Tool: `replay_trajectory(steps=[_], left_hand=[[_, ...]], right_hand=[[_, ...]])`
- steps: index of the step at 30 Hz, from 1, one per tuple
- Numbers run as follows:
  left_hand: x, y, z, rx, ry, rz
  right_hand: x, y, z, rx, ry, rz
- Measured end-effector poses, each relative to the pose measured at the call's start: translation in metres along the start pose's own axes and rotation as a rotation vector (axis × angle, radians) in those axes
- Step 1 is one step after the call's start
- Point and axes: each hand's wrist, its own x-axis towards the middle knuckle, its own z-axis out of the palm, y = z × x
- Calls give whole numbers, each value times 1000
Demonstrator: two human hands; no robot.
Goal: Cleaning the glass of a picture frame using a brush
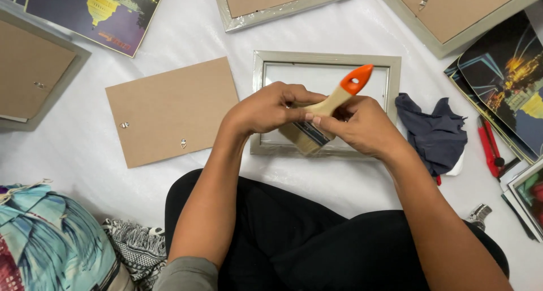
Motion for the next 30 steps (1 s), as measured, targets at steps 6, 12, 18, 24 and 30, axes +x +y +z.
replay_trajectory(steps=[6, 12, 18, 24, 30], left_hand=[[15, -17, -9, 241, 573, -97], [14, -40, -32, 91, 979, -63], [19, -42, -34, 107, 958, -68], [21, -48, -38, 96, 971, -113], [19, -50, -38, 85, 950, -151]], right_hand=[[3, -11, 12, -9, 196, -45], [7, -24, 34, 103, 196, 105], [27, -30, 51, 35, 33, 163], [72, -29, 55, 223, 224, 48], [54, -18, 29, 91, 221, 104]])
